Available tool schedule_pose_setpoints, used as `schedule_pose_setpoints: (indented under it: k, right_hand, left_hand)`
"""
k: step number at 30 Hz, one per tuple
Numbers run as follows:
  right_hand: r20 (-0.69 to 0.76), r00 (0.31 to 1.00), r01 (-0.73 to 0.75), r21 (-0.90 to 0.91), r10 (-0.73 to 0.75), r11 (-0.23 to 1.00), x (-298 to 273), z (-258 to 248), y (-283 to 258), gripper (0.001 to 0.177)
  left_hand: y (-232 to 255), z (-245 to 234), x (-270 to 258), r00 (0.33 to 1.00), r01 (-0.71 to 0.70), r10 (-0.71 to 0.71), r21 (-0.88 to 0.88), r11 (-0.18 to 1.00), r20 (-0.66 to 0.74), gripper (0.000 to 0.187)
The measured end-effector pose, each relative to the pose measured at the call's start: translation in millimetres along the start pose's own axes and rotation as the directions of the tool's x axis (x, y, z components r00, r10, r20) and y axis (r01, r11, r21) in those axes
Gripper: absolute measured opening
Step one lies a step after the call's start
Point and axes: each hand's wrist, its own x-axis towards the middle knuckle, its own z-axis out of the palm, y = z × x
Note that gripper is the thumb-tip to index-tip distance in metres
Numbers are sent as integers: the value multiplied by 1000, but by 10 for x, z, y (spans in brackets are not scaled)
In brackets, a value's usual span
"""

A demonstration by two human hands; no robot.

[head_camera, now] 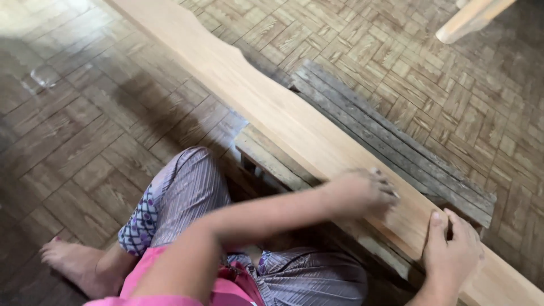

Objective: Sanding the surface and edges of a long wooden plank using sandpaper.

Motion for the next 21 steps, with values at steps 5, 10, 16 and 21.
schedule_pose_setpoints:
  k: [5,10,16,21]
  right_hand:
    - [-114,987,108,-67,-115,992,-8,77,46,40]
    - [-137,982,123,-68,-131,990,-15,94,19,37]
    - [-182,971,140,-100,-157,985,-2,208,123,37]
    - [-240,928,262,-123,-285,957,23,165,125,28]
  left_hand:
    - [-1411,-645,-964,942,117,-190,-262,958,-277,40]
    - [-2268,-1874,-1724,523,847,-833,0,531,-181,35]
    - [-2666,-268,-1463,751,577,-482,94,811,-451,27]
    - [-428,11,-284,992,27,-36,-71,997,-124,19]
